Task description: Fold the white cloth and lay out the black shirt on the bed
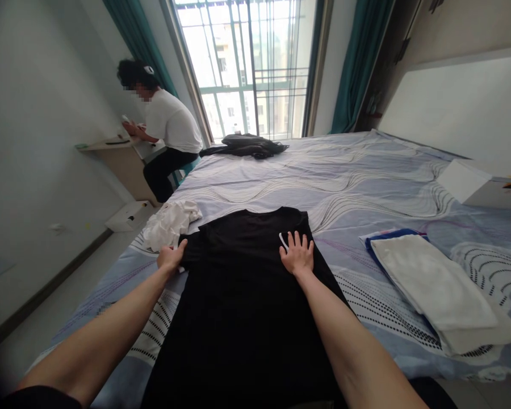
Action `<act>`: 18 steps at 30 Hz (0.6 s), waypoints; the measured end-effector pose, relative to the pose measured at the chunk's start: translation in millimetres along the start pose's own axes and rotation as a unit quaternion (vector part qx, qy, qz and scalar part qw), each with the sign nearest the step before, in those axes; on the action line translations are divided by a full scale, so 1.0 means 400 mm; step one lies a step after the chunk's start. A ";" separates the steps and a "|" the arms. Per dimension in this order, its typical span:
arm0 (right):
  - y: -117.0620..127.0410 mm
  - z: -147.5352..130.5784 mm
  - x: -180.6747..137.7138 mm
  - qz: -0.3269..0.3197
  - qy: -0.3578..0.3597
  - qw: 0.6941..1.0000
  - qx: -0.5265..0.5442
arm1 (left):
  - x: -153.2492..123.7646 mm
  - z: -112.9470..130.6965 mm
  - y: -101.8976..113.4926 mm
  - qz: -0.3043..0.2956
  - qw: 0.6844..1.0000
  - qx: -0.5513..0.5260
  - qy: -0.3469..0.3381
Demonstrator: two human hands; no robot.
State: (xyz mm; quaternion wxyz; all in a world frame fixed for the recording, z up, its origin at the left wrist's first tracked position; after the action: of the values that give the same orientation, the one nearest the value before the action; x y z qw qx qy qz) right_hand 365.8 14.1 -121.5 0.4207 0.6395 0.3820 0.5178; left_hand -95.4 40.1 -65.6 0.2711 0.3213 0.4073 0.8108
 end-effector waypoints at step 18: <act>0.008 -0.001 0.003 0.003 -0.009 1.000 0.016 | -0.272 0.455 -0.100 -0.151 0.915 -0.030 -0.374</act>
State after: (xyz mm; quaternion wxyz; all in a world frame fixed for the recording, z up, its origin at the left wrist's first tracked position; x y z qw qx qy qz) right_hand 365.7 14.2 -118.2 0.4122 0.6517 0.3843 0.5077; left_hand 116.9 73.0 -47.5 0.5325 0.5270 0.2955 0.5928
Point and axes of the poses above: each hand's wrist, its own x-axis towards the middle knuckle, its own y-axis out of the back of the hand, z = x × y, the point moved 6 cm from there along x, towards the middle knuckle, and after that the axes turned 13 degrees about z, right-handed, at the moved point
